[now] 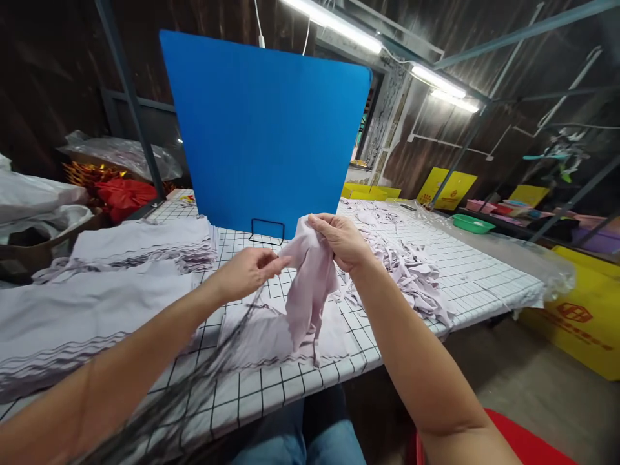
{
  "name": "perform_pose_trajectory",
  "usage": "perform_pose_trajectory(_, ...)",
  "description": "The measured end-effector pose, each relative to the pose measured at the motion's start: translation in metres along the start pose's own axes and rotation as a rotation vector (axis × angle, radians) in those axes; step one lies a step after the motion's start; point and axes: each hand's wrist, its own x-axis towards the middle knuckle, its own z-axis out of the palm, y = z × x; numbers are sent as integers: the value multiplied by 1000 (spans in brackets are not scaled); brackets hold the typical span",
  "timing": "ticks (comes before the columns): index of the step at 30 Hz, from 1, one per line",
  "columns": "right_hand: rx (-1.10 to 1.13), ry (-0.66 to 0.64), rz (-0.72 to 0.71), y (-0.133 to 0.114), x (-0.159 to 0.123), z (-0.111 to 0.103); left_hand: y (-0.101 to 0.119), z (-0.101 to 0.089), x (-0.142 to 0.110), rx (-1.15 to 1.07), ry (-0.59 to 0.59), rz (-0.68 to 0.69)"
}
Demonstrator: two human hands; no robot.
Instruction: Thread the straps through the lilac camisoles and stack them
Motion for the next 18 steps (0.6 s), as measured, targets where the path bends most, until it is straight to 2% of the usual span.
perform_pose_trajectory(2,44,19,-2,-3,-2,6,0,12,6,-214,-85,-68)
perform_pose_trajectory(5,62,44,-9,-5,-2,5,0,24,10,-522,-14,-24)
perform_pose_trajectory(7,52,58,-11,-3,-3,0,4,25,9,-637,31,2)
perform_pose_trajectory(12,13,146,-21,3,-4,-11,27,8,6,-724,12,-36)
perform_pose_trajectory(18,-35,158,-38,4,-10,-12,49,-11,13,-637,136,1)
